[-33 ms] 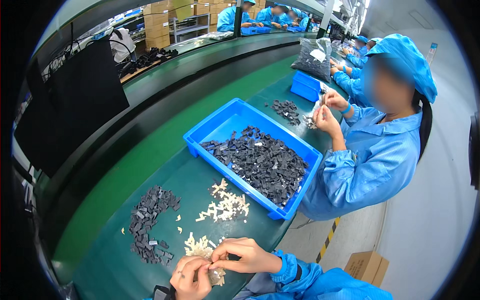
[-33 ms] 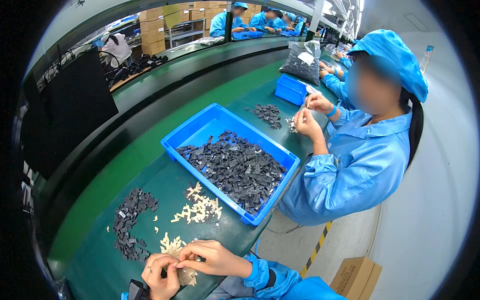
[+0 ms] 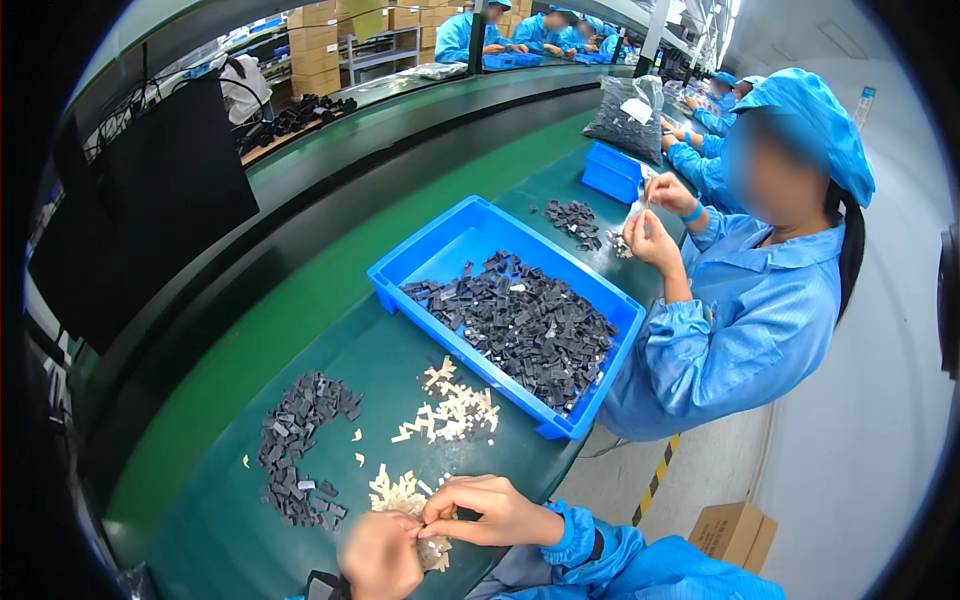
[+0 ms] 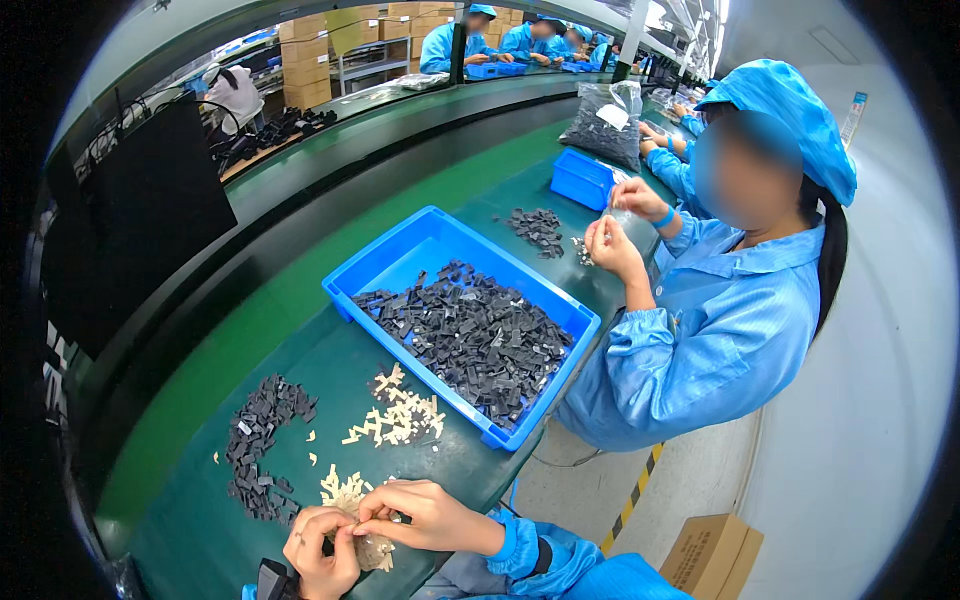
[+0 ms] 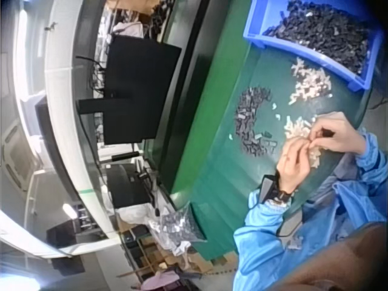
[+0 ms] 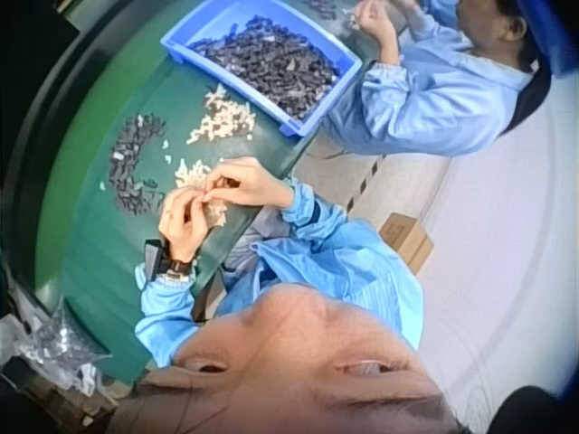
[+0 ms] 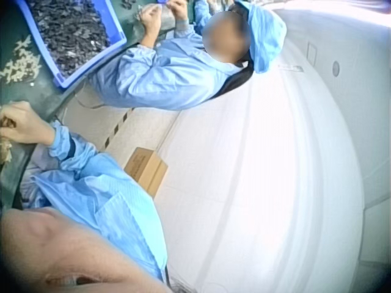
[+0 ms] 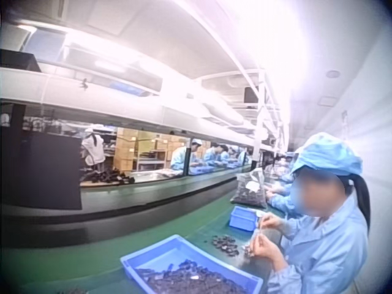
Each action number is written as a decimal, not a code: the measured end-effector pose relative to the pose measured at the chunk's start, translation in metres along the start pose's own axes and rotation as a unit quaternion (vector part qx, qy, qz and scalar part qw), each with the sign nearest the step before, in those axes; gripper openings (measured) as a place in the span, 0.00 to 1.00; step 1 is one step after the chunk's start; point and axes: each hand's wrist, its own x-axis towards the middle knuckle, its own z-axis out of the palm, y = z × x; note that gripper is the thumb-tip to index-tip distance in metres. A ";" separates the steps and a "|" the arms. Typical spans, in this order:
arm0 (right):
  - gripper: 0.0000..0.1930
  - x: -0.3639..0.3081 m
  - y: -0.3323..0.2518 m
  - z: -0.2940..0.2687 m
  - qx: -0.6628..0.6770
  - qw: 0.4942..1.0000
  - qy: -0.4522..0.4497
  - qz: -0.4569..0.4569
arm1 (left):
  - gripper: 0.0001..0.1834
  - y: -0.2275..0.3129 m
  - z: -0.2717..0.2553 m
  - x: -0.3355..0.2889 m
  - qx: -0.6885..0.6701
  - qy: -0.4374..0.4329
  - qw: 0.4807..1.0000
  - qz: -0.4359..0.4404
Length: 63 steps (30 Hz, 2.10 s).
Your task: Manually joining small black and beige plastic components on a factory assembly line.
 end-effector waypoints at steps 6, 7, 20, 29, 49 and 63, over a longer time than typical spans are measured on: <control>0.07 0.001 -0.001 -0.001 -0.004 1.000 -0.011 0.007 | 0.08 -0.001 0.002 -0.001 0.023 0.004 1.000 0.005; 0.07 0.001 -0.001 -0.001 -0.004 1.000 -0.012 0.008 | 0.08 -0.004 0.004 -0.002 0.024 0.004 1.000 0.004; 0.11 0.001 -0.002 0.001 -0.009 1.000 -0.015 0.019 | 0.08 -0.011 0.011 -0.006 0.080 0.050 0.995 0.009; 0.09 0.000 0.003 0.000 -0.019 1.000 -0.005 -0.005 | 0.08 -0.015 0.011 -0.008 0.063 0.039 0.997 0.020; 0.07 -0.001 0.001 0.000 -0.021 1.000 0.001 0.008 | 0.09 -0.003 0.004 -0.003 0.061 0.014 0.998 0.030; 0.06 -0.001 0.004 -0.002 -0.030 0.999 -0.013 0.008 | 0.09 -0.005 0.008 -0.002 0.071 0.014 0.997 0.040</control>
